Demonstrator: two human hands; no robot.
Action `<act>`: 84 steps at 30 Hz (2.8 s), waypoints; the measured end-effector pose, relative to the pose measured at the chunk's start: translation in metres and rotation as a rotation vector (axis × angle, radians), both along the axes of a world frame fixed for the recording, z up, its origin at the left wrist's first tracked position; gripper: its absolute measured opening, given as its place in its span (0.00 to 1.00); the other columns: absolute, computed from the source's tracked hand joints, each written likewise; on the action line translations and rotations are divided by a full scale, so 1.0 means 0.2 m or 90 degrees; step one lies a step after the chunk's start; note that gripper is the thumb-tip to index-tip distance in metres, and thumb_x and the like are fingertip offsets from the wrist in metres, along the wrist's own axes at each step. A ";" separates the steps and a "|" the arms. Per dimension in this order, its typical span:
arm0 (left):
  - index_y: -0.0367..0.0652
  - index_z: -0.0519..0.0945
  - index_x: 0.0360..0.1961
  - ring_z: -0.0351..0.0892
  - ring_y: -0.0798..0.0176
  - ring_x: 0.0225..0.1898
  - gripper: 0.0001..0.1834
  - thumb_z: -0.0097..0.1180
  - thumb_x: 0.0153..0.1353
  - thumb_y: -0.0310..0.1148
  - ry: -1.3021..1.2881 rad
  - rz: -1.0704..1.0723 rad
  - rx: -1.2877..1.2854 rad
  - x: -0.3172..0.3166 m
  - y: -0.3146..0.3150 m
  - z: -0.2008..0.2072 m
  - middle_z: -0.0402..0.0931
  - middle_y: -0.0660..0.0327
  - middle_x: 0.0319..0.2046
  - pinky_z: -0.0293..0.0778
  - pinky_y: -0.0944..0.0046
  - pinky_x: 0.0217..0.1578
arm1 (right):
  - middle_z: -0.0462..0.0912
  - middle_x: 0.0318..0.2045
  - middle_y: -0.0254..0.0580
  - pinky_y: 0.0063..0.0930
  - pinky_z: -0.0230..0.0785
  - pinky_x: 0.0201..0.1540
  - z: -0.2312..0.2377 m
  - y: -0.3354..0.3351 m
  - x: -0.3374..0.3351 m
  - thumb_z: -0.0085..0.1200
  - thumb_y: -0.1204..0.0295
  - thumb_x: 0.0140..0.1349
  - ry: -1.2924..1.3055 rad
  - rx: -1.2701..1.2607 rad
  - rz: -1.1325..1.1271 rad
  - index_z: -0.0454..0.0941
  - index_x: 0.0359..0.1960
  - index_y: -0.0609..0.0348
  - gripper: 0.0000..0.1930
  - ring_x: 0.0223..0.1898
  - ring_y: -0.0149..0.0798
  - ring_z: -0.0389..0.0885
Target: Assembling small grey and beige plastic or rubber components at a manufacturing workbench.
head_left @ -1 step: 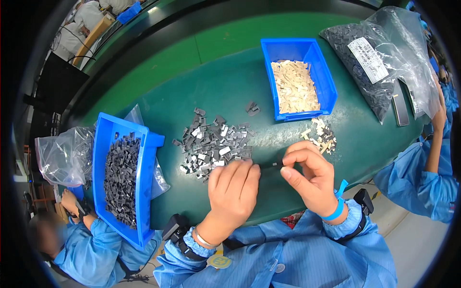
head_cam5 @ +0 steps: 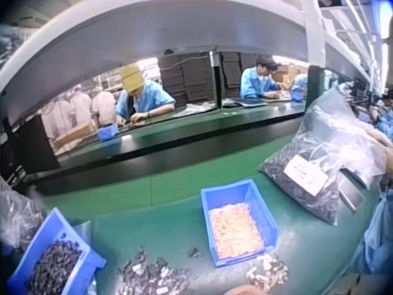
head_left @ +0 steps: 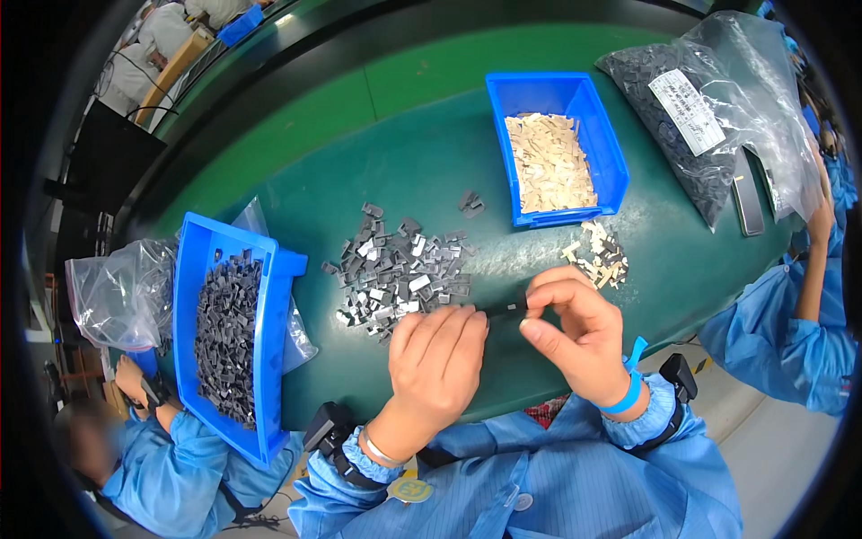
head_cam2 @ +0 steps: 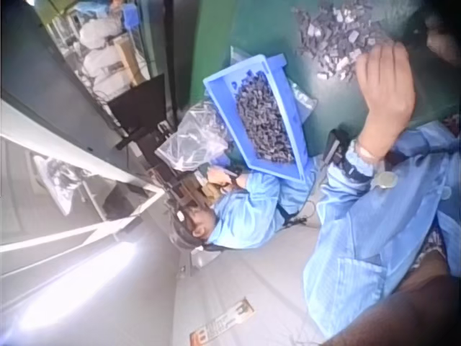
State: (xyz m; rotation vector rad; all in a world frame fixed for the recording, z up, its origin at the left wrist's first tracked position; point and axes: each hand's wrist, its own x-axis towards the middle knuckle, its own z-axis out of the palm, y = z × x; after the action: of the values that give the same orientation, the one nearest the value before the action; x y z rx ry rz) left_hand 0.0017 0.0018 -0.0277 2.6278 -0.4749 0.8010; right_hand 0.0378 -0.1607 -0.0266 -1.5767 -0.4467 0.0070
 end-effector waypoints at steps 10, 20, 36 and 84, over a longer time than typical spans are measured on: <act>0.35 0.77 0.28 0.75 0.57 0.26 0.13 0.63 0.36 0.19 0.079 -0.122 -0.275 -0.06 -0.01 0.15 0.74 0.57 0.24 0.72 0.63 0.29 | 0.75 0.36 0.45 0.28 0.68 0.45 0.04 0.03 -0.07 0.57 0.85 0.48 0.193 0.209 0.176 0.66 0.43 0.67 0.19 0.39 0.34 0.75; 0.33 0.74 0.45 0.77 0.65 0.36 0.17 0.55 0.52 0.19 0.417 -0.115 -0.915 -0.20 -0.03 0.09 0.75 0.51 0.41 0.74 0.69 0.35 | 0.76 0.32 0.44 0.24 0.69 0.34 0.04 0.08 -0.09 0.60 0.80 0.46 0.026 0.132 0.061 0.72 0.36 0.65 0.14 0.34 0.35 0.76; 0.32 0.75 0.43 0.78 0.64 0.36 0.15 0.53 0.52 0.15 0.382 -0.113 -0.961 -0.19 -0.03 0.09 0.76 0.51 0.38 0.74 0.71 0.37 | 0.70 0.36 0.42 0.20 0.67 0.38 0.06 0.07 -0.09 0.53 0.84 0.52 0.194 0.243 0.134 0.72 0.30 0.67 0.04 0.36 0.29 0.71; 0.31 0.77 0.37 0.74 0.70 0.34 0.10 0.54 0.52 0.17 0.320 -0.097 -0.995 -0.19 -0.03 0.07 0.76 0.55 0.36 0.70 0.74 0.34 | 0.75 0.30 0.41 0.21 0.66 0.30 0.07 0.11 -0.07 0.60 0.80 0.43 0.017 0.020 0.079 0.73 0.25 0.62 0.07 0.29 0.31 0.74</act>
State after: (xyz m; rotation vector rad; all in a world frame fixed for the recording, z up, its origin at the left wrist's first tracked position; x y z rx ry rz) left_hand -0.0363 -0.0033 -0.0132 1.1900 0.1259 0.1897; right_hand 0.0245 -0.1384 -0.0127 -1.5140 -0.5202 0.1148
